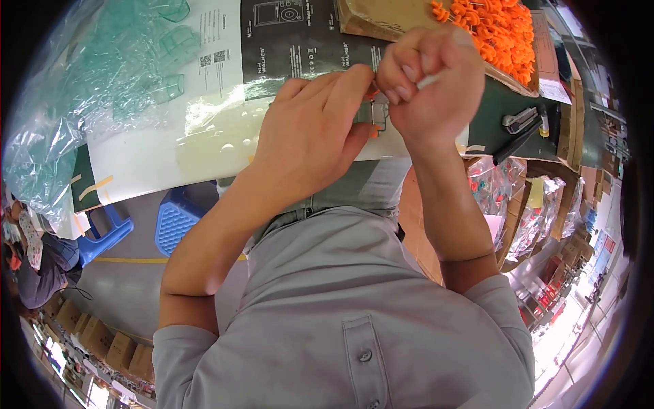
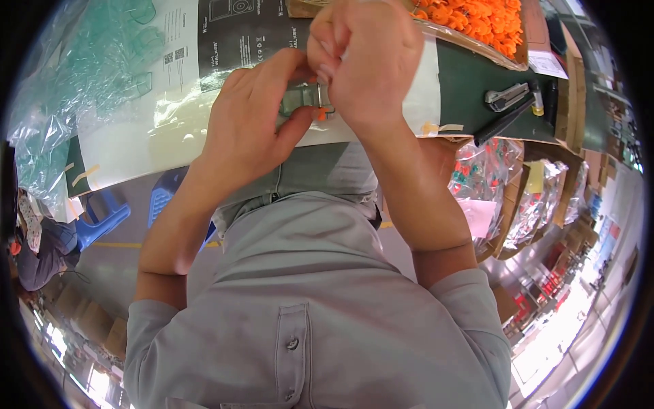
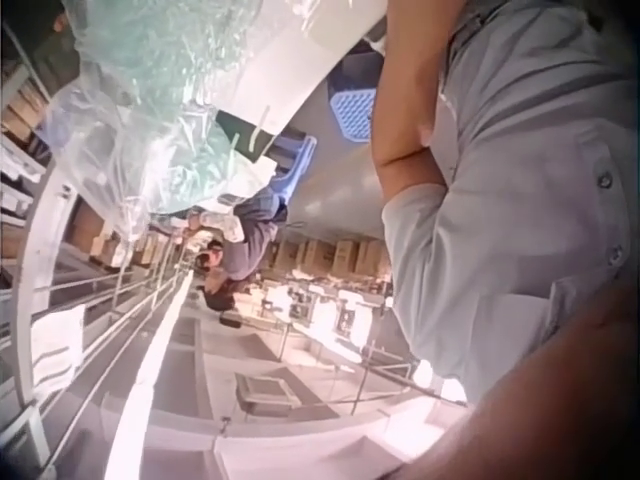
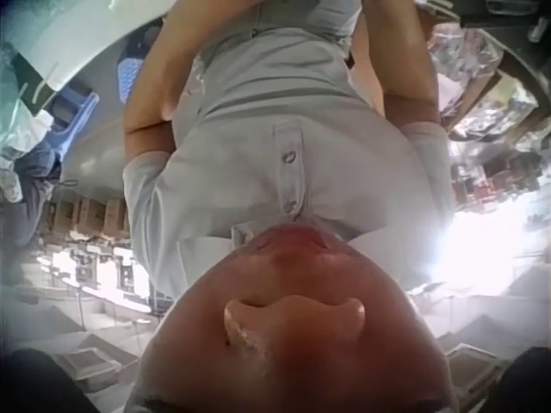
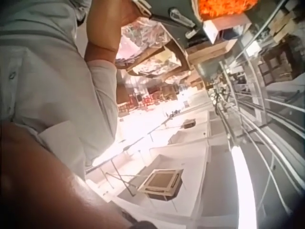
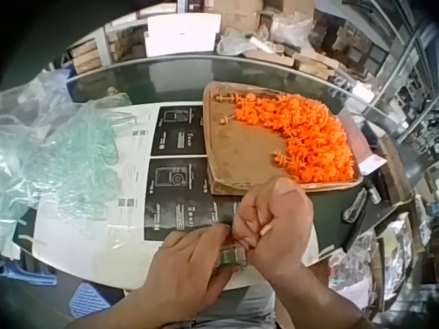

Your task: Assembling small orange components onto white plastic rods at a manufacturing workstation.

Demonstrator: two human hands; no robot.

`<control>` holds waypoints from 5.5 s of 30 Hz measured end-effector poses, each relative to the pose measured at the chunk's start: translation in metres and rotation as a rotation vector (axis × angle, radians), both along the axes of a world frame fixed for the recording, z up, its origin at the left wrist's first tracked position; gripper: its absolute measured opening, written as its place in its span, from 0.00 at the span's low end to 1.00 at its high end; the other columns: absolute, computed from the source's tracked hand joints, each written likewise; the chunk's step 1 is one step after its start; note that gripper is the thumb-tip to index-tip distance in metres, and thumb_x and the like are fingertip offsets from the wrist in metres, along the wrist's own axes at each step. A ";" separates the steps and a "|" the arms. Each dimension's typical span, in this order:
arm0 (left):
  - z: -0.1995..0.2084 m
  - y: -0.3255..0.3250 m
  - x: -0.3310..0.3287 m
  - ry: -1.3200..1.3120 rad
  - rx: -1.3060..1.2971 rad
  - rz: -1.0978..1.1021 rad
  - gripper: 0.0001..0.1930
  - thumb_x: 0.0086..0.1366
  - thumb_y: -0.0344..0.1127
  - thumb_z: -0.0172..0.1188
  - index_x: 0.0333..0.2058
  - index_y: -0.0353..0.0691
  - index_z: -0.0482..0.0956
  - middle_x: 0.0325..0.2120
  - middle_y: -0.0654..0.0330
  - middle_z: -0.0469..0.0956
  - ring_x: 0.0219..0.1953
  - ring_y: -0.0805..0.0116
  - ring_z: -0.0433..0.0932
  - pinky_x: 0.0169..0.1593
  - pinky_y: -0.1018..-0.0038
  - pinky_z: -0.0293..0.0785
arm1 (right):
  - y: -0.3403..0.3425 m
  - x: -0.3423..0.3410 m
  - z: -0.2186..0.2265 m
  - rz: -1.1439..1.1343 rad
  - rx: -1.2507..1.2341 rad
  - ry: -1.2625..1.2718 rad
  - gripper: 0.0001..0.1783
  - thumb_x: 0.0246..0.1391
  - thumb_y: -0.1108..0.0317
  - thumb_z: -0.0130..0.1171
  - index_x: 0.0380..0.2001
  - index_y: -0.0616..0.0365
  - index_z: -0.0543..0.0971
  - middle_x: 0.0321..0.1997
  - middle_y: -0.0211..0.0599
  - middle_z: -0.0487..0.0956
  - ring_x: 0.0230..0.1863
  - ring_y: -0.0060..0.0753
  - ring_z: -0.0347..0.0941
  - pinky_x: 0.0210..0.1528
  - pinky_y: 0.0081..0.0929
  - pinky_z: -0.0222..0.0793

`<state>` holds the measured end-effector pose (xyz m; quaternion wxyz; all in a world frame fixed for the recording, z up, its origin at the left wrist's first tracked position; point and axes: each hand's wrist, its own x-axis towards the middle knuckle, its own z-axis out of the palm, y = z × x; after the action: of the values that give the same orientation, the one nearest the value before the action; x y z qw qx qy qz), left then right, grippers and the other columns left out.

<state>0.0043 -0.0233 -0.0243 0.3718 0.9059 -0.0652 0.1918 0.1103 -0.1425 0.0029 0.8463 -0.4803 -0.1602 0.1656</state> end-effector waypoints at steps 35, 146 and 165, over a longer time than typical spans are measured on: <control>-0.014 -0.014 -0.009 -0.088 0.108 0.144 0.24 0.56 0.32 0.68 0.52 0.40 0.74 0.48 0.62 0.80 0.49 0.65 0.80 0.46 0.68 0.68 | -0.033 -0.017 -0.010 0.157 0.166 -0.289 0.27 0.73 0.46 0.38 0.24 0.54 0.61 0.23 0.35 0.63 0.18 0.29 0.58 0.21 0.32 0.62; 0.024 0.004 -0.011 0.174 0.179 -0.014 0.31 0.54 0.22 0.64 0.59 0.36 0.67 0.52 0.52 0.76 0.57 0.53 0.73 0.59 0.57 0.65 | -0.079 -0.013 0.017 0.208 -0.589 -0.514 0.19 0.56 0.66 0.65 0.51 0.57 0.81 0.30 0.33 0.75 0.25 0.27 0.72 0.27 0.24 0.70; 0.020 0.011 -0.012 -0.024 -0.473 -0.284 0.40 0.58 0.10 0.49 0.68 0.44 0.51 0.64 0.44 0.60 0.66 0.46 0.65 0.67 0.54 0.63 | -0.075 -0.044 0.121 0.559 0.787 -0.055 0.09 0.55 0.73 0.56 0.20 0.57 0.77 0.12 0.30 0.69 0.10 0.25 0.65 0.24 0.32 0.76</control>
<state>-0.0075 -0.0126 -0.0040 0.5953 0.7735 -0.1492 0.1584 0.0663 -0.2179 0.1234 0.8822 -0.0664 -0.3561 0.3007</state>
